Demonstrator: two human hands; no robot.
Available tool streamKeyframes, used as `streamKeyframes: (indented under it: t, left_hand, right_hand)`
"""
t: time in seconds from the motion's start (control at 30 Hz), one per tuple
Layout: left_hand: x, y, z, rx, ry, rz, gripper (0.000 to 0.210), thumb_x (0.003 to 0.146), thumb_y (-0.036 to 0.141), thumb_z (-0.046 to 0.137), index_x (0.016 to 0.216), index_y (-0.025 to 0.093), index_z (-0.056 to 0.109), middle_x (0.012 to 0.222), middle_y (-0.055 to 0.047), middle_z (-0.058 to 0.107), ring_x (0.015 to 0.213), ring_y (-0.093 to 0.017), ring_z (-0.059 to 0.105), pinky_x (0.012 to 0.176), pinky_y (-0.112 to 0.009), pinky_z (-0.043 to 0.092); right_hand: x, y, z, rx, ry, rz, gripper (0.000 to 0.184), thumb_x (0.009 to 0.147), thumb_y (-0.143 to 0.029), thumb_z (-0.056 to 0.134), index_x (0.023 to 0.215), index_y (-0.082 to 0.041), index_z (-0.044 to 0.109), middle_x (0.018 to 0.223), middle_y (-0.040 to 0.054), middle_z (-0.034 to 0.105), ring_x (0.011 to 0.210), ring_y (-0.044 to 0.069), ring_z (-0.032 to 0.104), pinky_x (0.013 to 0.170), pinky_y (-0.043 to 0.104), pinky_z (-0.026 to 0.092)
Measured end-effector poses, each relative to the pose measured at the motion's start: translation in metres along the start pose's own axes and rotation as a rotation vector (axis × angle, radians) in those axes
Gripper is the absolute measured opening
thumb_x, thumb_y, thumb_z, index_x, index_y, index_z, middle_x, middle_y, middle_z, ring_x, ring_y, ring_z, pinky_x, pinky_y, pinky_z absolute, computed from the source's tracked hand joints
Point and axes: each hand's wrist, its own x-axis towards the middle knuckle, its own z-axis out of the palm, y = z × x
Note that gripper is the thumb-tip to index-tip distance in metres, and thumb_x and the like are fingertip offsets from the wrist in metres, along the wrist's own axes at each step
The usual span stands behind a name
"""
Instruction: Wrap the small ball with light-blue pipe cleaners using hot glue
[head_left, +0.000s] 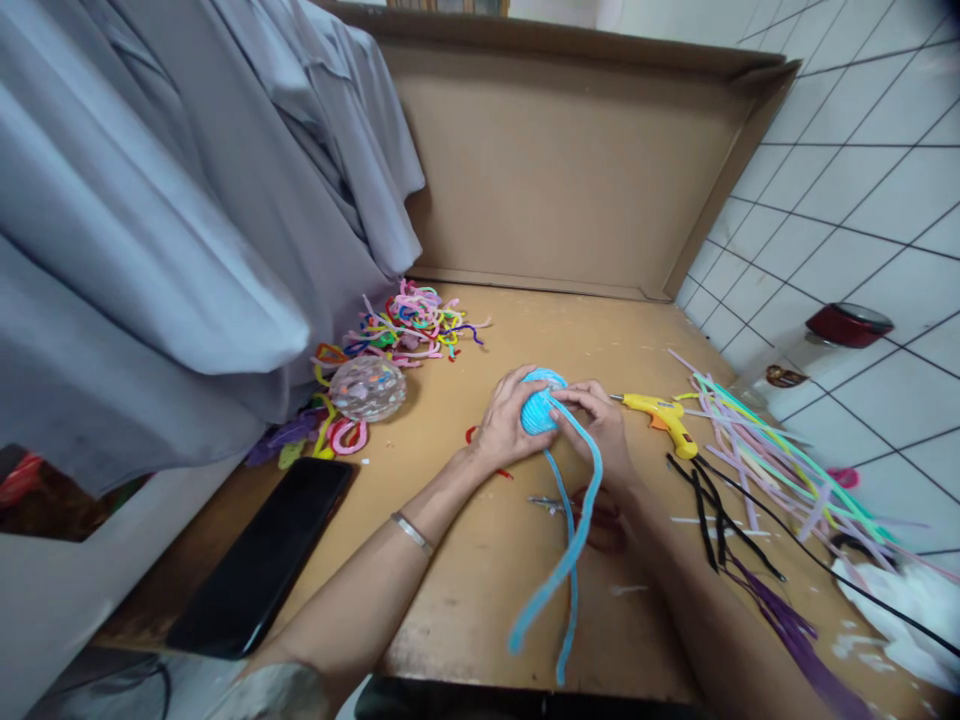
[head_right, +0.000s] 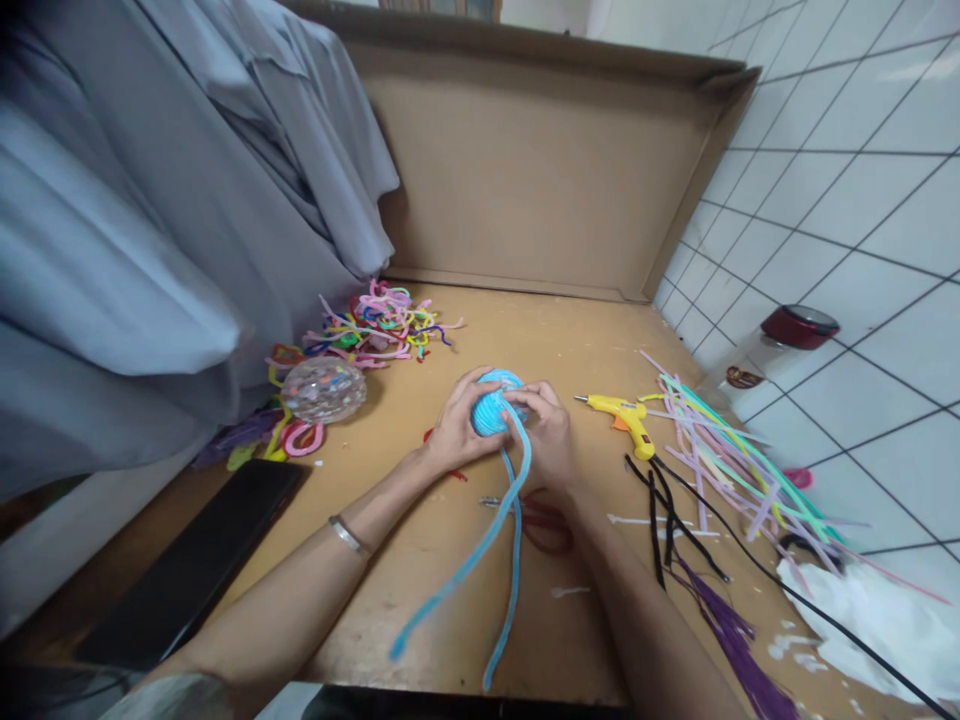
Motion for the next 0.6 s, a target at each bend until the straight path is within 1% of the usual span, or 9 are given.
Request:
streamKeyframes:
  t: [0.1,0.23,0.33,0.47,0.6]
  left_hand:
    - [-0.0008,0.0009,-0.0003,0.024,-0.016,-0.02,0.062,0.071,0.035,0.076,0.126,0.021,0.052,0.14,-0.016,0.05,0.131,-0.031,0.049,0.107,-0.05,0.044]
    - [-0.002,0.0016,-0.0006,0.021,-0.026,-0.022,0.064,0.071,0.034,0.076,0.128,0.021,0.051,0.142,-0.017,0.046,0.134,-0.032,0.046,0.108,-0.05,0.043]
    - [-0.0024,0.0032,-0.0009,0.016,-0.051,-0.042,0.063,0.073,0.034,0.075,0.129,0.022,0.051,0.143,-0.016,0.044,0.136,-0.032,0.044,0.109,-0.05,0.043]
    - [-0.0021,0.0059,-0.0004,0.022,-0.072,-0.076,0.063,0.074,0.04,0.076,0.129,0.022,0.052,0.144,-0.017,0.042,0.137,-0.033,0.043,0.109,-0.051,0.043]
    - [-0.0018,0.0072,0.001,0.074,-0.074,-0.095,0.073,0.067,0.049,0.081,0.128,0.021,0.053,0.146,-0.018,0.039,0.136,-0.035,0.043,0.111,-0.054,0.04]
  right_hand:
    - [0.0006,-0.0007,-0.0003,0.005,0.005,0.013,0.021,0.082,-0.044,0.07,0.091,-0.025,0.075,0.09,0.0048,0.063,0.085,0.019,0.062,0.074,0.034,0.055]
    - [0.0005,-0.0017,0.0005,0.018,0.021,0.015,0.02,0.083,-0.043,0.069,0.089,-0.024,0.075,0.089,0.0048,0.064,0.085,0.019,0.062,0.074,0.033,0.054]
    - [0.0,-0.0023,0.0011,0.012,0.027,0.016,0.016,0.084,-0.039,0.068,0.088,-0.024,0.074,0.088,0.0045,0.064,0.086,0.019,0.062,0.074,0.033,0.054]
    - [-0.0012,-0.0023,0.0024,-0.016,0.032,0.033,0.011,0.084,-0.032,0.066,0.087,-0.024,0.074,0.088,0.0041,0.064,0.086,0.019,0.062,0.076,0.034,0.054]
    - [-0.0019,-0.0025,0.0041,-0.018,0.045,0.043,0.011,0.082,-0.026,0.064,0.086,-0.024,0.074,0.089,0.0041,0.064,0.088,0.019,0.062,0.08,0.035,0.053]
